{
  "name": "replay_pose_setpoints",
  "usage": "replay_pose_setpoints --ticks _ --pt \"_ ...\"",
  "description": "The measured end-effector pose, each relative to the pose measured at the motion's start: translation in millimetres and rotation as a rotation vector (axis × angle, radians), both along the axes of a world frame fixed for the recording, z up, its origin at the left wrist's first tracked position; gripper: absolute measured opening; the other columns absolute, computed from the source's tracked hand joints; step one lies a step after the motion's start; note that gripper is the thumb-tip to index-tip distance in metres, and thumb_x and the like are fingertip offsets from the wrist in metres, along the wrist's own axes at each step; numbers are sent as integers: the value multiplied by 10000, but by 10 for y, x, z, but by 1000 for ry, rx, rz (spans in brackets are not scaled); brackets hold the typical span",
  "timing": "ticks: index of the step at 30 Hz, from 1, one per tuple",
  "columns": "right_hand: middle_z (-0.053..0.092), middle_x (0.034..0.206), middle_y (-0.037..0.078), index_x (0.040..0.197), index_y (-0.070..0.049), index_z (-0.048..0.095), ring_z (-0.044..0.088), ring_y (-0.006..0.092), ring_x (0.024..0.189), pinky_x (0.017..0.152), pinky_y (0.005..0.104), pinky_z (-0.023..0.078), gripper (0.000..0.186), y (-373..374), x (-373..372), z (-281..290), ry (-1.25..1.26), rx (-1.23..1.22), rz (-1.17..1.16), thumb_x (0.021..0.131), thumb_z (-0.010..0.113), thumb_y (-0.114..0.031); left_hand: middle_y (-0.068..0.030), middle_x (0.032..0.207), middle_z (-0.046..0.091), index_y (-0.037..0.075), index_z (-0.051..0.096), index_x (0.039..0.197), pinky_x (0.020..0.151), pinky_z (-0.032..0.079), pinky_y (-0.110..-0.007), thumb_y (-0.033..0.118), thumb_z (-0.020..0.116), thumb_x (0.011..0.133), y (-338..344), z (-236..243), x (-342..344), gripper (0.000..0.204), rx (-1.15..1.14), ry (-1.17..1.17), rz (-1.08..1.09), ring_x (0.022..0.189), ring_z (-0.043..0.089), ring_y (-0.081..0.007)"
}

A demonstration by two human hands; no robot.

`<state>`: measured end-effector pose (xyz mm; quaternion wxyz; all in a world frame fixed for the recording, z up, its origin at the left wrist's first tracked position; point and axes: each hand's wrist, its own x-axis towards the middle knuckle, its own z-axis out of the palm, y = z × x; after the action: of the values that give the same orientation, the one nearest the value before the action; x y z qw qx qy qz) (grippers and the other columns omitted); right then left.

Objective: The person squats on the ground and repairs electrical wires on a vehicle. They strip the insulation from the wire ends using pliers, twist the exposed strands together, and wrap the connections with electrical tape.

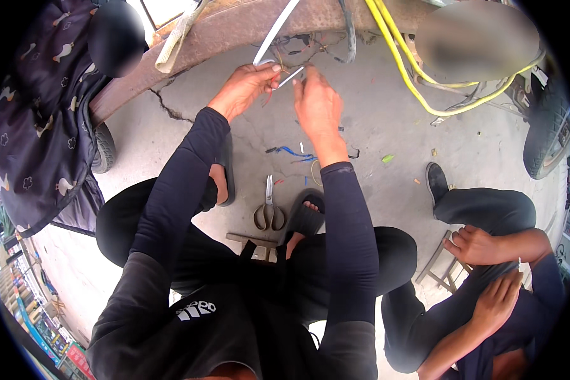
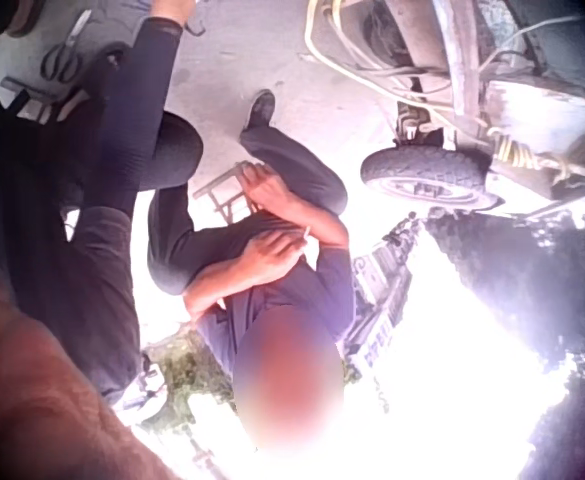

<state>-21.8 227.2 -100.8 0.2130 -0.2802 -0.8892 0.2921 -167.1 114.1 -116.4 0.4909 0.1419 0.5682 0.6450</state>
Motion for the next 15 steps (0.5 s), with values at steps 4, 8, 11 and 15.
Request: replay_pose_setpoints --ticks 4,8,11,15 --pt "688 886 79 1051 -105 655 692 205 726 582 360 558 199 70 -63 23 -50 567 204 885 674 -213 -11 881 637 3 660 1036 658 440 -236 189 683 952 10 -10 21 205 44 -117 6 770 589 -100" --pt "654 799 37 907 -123 610 691 199 709 546 353 549 45 207 -165 -44 -152 783 308 892 634 -158 -15 889 645 8 661 1032 637 448 -229 190 690 948 25 -40 1 202 17 -139 -4 761 603 -94" --pt "630 733 30 854 -126 594 689 204 686 531 350 540 41 259 -207 48 -153 819 409 892 608 -133 -22 908 655 3 660 1030 640 461 -220 193 701 941 -18 -91 -9 213 20 -153 7 766 614 -98" --pt "618 698 51 854 -92 602 675 213 648 520 345 520 56 237 -237 65 -173 595 400 897 586 -125 -42 931 679 -23 678 1078 704 487 -236 196 698 943 -39 -68 0 258 -27 61 -12 804 620 -104"
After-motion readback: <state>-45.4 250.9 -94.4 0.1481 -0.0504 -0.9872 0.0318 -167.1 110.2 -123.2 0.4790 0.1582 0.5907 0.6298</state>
